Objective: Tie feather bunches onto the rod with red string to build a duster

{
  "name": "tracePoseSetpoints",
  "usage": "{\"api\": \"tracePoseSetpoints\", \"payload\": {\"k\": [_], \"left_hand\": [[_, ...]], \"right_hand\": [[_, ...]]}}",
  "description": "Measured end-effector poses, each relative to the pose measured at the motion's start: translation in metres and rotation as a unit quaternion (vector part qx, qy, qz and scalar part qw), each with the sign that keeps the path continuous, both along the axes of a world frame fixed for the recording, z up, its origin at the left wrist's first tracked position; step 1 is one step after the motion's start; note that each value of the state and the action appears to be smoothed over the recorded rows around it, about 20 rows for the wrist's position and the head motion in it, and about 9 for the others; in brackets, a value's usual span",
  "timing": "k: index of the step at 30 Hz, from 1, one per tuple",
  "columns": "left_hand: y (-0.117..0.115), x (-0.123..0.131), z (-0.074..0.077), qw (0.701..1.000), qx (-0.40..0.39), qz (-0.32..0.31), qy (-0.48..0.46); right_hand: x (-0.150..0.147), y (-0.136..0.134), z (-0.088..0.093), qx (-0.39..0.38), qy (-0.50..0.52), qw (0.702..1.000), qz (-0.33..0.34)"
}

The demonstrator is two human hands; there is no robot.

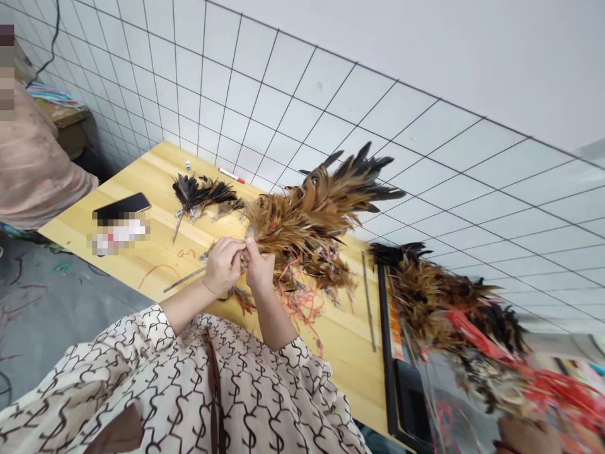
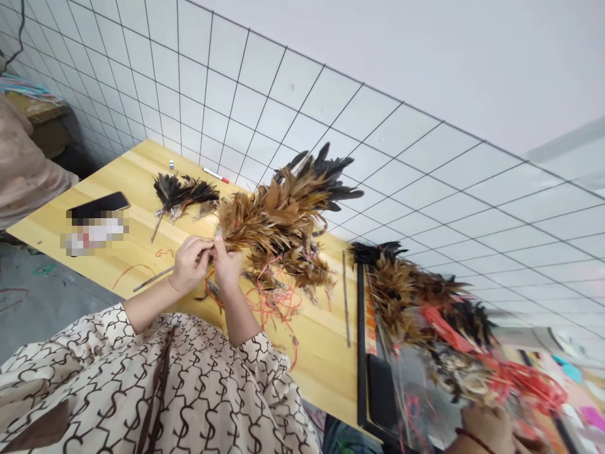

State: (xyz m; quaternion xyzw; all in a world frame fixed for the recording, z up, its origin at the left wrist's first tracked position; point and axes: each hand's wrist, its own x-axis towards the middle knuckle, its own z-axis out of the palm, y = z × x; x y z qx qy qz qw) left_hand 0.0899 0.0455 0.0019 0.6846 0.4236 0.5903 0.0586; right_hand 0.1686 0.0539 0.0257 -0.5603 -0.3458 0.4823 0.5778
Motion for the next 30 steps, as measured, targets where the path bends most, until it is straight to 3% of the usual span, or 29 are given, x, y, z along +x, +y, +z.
{"api": "tracePoseSetpoints", "payload": {"k": [4, 7, 12, 15, 19, 24, 30], "left_hand": [[-0.002, -0.006, -0.001, 0.993, -0.107, 0.003, -0.051], [0.000, -0.013, -0.001, 0.981, -0.176, -0.039, -0.072], [0.004, -0.024, 0.009, 0.953, -0.265, -0.144, -0.006], [0.004, -0.027, 0.015, 0.945, -0.280, -0.165, 0.027], [0.003, -0.028, 0.015, 0.944, -0.288, -0.161, 0.029], [0.003, -0.025, 0.004, 0.947, -0.299, -0.121, 0.019], [0.003, -0.021, -0.005, 0.936, -0.329, -0.027, 0.126]], "right_hand": [[-0.002, -0.001, 0.000, 0.014, 0.013, 1.000, 0.011], [-0.002, -0.001, -0.001, 0.014, 0.028, 0.999, 0.018], [-0.001, -0.002, -0.003, 0.026, 0.038, 0.998, 0.041], [-0.001, -0.004, -0.001, 0.014, 0.032, 0.998, 0.054], [-0.002, -0.005, 0.002, 0.023, 0.033, 0.998, 0.055], [-0.004, -0.005, -0.004, 0.022, 0.027, 0.997, 0.065], [-0.005, -0.005, -0.010, 0.036, -0.048, 0.995, 0.078]]}}
